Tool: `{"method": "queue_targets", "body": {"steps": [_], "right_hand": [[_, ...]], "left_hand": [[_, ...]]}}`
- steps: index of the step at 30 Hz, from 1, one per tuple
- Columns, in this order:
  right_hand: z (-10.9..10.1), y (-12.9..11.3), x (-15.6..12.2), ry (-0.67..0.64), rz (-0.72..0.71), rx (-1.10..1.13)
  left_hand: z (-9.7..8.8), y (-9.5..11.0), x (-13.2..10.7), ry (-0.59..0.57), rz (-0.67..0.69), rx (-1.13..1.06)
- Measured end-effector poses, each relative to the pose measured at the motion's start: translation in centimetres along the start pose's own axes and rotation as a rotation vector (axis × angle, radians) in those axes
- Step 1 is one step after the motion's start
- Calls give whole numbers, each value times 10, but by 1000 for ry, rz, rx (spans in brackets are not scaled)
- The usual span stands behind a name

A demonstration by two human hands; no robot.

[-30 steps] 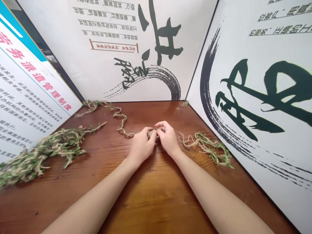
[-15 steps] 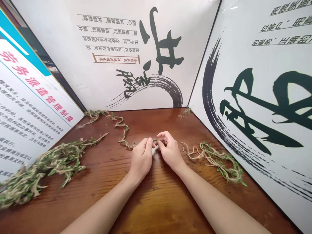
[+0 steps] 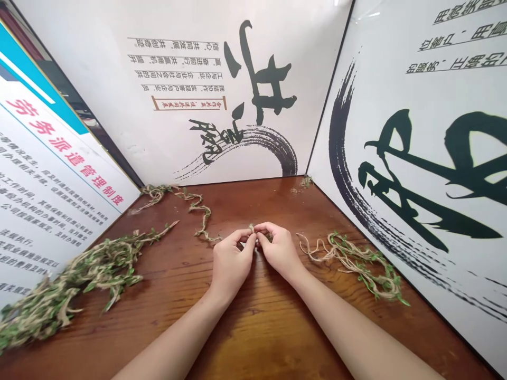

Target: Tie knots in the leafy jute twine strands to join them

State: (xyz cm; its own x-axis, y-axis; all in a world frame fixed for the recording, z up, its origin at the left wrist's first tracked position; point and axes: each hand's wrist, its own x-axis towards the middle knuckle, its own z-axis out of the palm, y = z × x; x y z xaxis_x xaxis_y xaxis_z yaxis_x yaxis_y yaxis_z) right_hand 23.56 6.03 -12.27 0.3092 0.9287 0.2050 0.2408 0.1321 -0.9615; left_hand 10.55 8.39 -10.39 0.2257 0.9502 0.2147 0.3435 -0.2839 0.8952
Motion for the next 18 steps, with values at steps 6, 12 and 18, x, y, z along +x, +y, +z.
{"method": "queue_targets", "body": {"steps": [6, 12, 18], "right_hand": [[1, 3, 0, -74, -30, 48], [0, 4, 0, -85, -13, 61], [1, 5, -1, -48, -9, 143]], "left_hand": [[1, 0, -1, 10, 34, 11], [1, -3, 2, 49, 33, 59], [2, -7, 5, 0, -128, -73]]}}
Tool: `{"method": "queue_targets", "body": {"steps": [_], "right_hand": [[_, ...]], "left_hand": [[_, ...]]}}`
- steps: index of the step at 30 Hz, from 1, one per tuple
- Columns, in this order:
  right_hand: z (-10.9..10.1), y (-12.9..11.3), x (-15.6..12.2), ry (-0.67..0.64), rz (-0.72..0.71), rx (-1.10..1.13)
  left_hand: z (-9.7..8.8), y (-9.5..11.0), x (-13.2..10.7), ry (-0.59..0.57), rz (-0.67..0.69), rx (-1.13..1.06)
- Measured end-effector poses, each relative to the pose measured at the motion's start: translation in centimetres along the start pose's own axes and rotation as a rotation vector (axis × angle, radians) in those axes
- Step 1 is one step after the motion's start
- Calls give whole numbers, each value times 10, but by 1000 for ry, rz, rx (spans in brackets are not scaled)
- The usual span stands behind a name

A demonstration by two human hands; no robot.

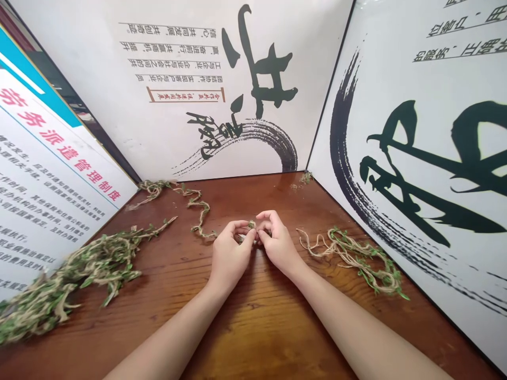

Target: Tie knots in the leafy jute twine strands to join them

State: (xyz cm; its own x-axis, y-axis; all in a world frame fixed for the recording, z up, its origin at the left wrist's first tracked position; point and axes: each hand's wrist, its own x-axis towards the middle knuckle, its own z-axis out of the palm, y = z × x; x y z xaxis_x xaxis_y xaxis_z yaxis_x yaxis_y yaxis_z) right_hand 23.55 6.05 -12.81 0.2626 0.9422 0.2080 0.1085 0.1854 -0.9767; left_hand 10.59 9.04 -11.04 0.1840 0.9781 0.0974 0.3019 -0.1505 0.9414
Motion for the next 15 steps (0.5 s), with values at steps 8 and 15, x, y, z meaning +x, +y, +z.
{"method": "queue_targets", "body": {"steps": [8, 15], "right_hand": [[0, -4, 0, 4, 11, -38], [-2, -7, 3, 71, 144, 199]], "left_hand": [[-1, 5, 0, -70, 52, 56], [0, 8, -1, -35, 78, 39]]}}
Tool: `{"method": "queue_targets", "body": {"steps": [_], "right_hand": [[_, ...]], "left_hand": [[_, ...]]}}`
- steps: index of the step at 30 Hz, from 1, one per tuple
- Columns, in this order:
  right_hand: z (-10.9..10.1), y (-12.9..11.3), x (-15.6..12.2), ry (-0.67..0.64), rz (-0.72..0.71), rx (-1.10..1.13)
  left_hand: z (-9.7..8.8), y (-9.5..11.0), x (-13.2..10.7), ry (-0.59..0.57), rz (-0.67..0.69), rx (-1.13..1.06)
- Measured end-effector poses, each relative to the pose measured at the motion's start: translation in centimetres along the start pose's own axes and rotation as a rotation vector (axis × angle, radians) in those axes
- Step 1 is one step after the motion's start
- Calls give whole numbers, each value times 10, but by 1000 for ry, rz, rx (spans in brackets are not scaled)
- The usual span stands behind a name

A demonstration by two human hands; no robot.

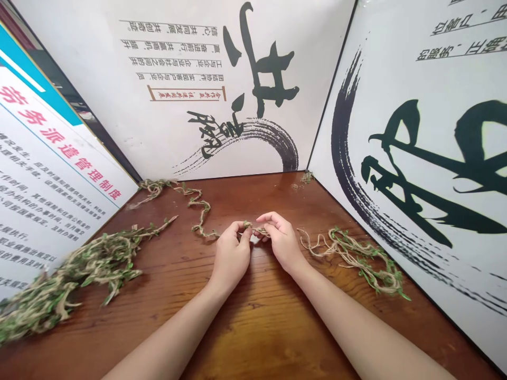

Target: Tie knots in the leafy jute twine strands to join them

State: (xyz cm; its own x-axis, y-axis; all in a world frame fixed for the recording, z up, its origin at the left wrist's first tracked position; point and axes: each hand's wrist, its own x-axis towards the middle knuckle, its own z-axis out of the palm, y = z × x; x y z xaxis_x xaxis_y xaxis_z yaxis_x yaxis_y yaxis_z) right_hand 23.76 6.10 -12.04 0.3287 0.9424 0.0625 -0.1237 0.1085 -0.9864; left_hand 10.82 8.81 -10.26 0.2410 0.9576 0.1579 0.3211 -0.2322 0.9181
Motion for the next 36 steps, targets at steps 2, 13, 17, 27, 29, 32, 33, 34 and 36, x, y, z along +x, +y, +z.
{"method": "queue_targets", "body": {"steps": [2, 13, 17, 27, 29, 32, 33, 34, 36], "right_hand": [[-1, 0, 1, 18, -19, 12], [-4, -1, -1, -143, -98, -22], [-3, -2, -2, -153, -98, -59], [-4, -4, -3, -77, -162, -171], [-4, -5, -3, -88, -144, -143], [-6, -5, -2, -104, -83, -49], [-6, -5, -2, -93, -71, -20], [-7, -5, -1, -84, -61, 2], [-7, -5, -1, -90, -42, 12]], "left_hand": [[0, 0, 0, 4, -7, 0], [-1, -6, 3, 9, -71, -223], [-1, -8, 4, 20, -96, -290], [-3, -6, 4, -2, -29, -315], [-3, -6, 4, -30, -23, -322], [-4, -6, 2, -59, -1, -314], [-4, -6, 2, -67, 9, -308], [-5, -5, 2, -76, 20, -303], [-5, -6, 2, -85, 37, -305]]}}
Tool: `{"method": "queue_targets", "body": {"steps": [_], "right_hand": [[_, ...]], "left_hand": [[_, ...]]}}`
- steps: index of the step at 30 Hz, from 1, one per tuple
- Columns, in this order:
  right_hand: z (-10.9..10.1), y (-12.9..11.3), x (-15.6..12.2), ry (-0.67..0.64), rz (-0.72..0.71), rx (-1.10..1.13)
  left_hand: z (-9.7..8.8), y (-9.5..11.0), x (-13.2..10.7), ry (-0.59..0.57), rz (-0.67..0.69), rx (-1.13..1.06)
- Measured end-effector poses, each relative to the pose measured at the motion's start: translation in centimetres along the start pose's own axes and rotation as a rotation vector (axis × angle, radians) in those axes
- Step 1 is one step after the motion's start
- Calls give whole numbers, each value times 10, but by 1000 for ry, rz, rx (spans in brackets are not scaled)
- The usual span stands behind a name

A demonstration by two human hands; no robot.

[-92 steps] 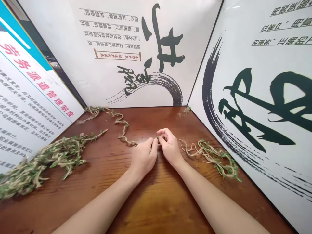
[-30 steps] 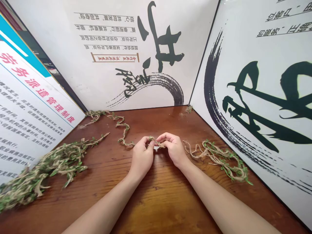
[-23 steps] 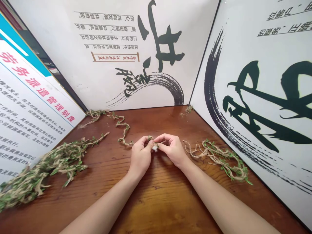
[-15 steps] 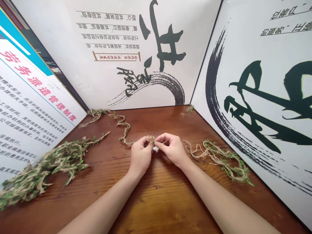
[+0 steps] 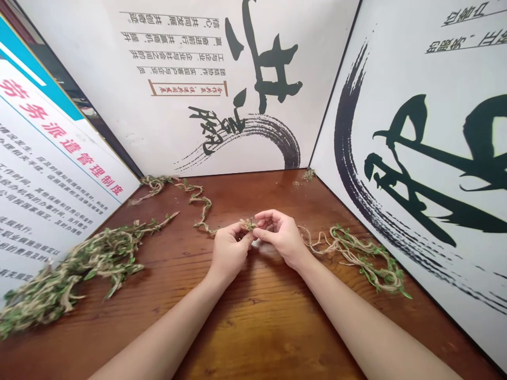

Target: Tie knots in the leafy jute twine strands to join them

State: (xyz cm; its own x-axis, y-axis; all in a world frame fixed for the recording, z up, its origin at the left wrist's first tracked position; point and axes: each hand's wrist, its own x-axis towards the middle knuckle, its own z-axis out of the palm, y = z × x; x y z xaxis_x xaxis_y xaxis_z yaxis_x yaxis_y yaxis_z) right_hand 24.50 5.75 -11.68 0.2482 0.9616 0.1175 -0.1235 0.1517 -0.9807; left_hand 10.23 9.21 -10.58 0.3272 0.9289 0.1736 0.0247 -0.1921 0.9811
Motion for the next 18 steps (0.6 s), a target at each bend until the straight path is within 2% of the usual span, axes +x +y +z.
{"method": "queue_targets", "body": {"steps": [4, 8, 18], "right_hand": [[-1, 1, 0, -33, 28, -21], [0, 2, 0, 11, -17, 6], [5, 1, -1, 115, -74, -137]], "left_hand": [[-1, -3, 0, -2, -6, -48], [0, -2, -1, -2, -30, -94], [4, -3, -2, 52, 0, 132]]}}
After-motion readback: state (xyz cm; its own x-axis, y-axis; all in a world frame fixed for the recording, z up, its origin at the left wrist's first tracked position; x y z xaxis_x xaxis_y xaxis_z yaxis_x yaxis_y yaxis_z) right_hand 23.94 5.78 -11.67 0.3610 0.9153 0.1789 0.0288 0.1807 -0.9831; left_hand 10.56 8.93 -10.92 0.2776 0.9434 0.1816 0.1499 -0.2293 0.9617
